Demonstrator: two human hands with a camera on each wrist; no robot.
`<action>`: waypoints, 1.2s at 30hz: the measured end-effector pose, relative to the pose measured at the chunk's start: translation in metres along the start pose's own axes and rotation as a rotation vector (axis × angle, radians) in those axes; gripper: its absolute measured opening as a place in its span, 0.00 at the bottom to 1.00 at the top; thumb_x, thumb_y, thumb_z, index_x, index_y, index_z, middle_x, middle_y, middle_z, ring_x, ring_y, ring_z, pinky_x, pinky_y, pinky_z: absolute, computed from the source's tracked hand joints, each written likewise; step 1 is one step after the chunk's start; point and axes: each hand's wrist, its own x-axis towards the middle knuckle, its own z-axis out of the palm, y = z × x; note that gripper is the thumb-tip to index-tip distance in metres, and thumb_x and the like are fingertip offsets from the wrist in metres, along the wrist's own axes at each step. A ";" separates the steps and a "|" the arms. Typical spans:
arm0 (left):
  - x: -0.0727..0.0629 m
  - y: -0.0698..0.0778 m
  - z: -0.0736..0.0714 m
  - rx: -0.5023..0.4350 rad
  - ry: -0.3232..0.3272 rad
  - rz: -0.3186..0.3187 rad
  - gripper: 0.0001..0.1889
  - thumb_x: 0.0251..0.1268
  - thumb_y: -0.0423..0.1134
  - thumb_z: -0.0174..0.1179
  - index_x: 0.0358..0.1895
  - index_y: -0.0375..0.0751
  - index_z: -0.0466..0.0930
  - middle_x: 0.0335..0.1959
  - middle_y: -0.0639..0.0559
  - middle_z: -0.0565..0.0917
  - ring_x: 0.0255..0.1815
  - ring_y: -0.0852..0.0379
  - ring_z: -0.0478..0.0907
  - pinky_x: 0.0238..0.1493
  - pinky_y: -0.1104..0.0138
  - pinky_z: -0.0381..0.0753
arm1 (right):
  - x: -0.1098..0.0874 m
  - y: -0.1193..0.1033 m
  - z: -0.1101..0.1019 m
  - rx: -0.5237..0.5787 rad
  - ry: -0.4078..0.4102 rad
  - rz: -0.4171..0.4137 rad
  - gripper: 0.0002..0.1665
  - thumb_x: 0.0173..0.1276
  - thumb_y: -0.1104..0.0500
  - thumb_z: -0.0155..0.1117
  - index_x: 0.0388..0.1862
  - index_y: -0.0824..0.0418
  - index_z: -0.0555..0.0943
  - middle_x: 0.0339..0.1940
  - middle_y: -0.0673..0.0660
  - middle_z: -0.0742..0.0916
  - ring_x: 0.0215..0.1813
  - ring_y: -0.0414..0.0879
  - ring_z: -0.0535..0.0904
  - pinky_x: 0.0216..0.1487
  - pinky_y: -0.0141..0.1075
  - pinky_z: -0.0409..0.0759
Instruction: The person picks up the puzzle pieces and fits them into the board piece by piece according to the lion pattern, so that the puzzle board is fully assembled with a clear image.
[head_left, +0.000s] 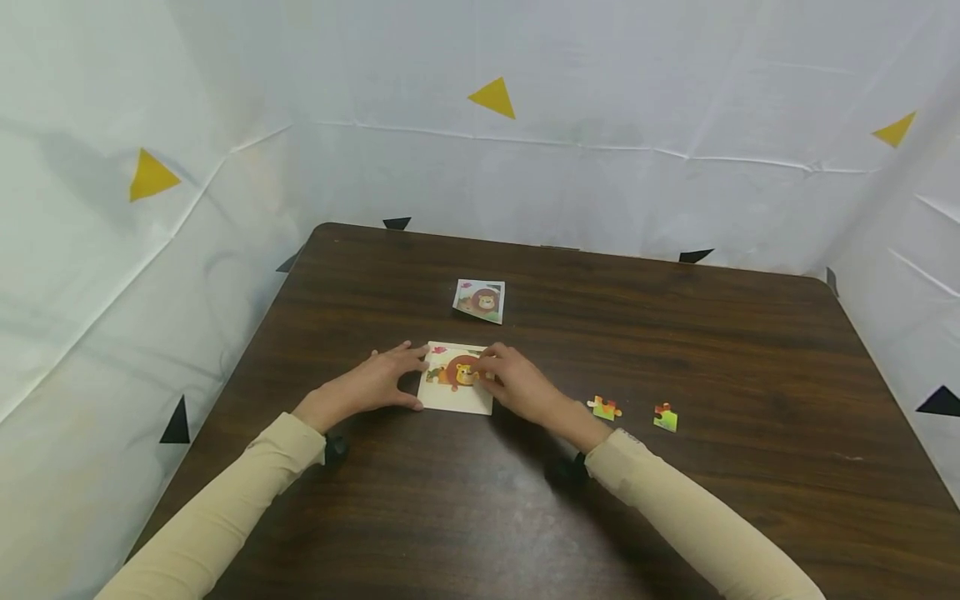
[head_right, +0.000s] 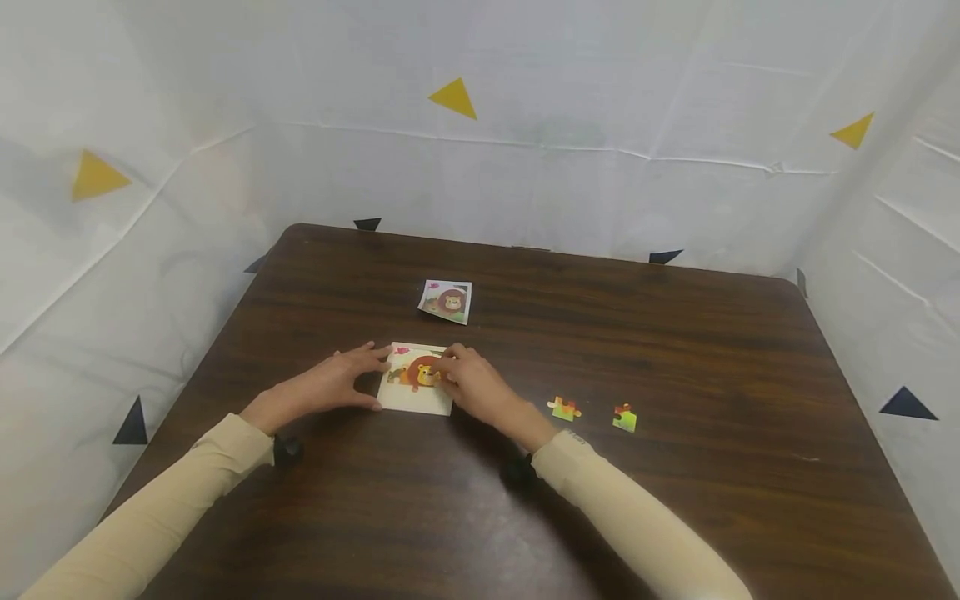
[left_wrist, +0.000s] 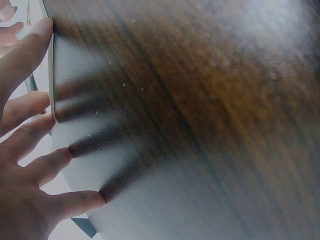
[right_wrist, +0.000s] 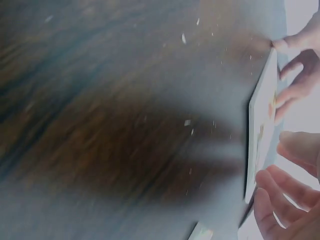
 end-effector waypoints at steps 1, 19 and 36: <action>0.000 0.000 0.000 0.005 0.002 0.002 0.38 0.51 0.54 0.71 0.66 0.42 0.73 0.75 0.47 0.59 0.76 0.41 0.49 0.63 0.31 0.51 | -0.002 0.002 -0.002 0.013 0.005 0.001 0.11 0.65 0.67 0.65 0.46 0.63 0.84 0.47 0.61 0.81 0.46 0.51 0.78 0.44 0.43 0.79; 0.000 0.001 -0.001 -0.036 0.009 -0.005 0.38 0.50 0.52 0.73 0.66 0.41 0.73 0.75 0.47 0.59 0.77 0.43 0.48 0.64 0.32 0.50 | -0.065 0.035 -0.049 -0.034 -0.115 0.211 0.26 0.62 0.58 0.70 0.57 0.66 0.79 0.56 0.66 0.79 0.57 0.62 0.74 0.54 0.55 0.75; -0.001 0.001 -0.002 -0.019 0.010 -0.001 0.38 0.50 0.52 0.72 0.65 0.41 0.73 0.74 0.45 0.60 0.76 0.41 0.49 0.63 0.31 0.50 | -0.080 0.038 -0.031 -0.016 0.005 0.073 0.26 0.58 0.64 0.72 0.57 0.64 0.79 0.55 0.62 0.82 0.58 0.57 0.76 0.55 0.52 0.76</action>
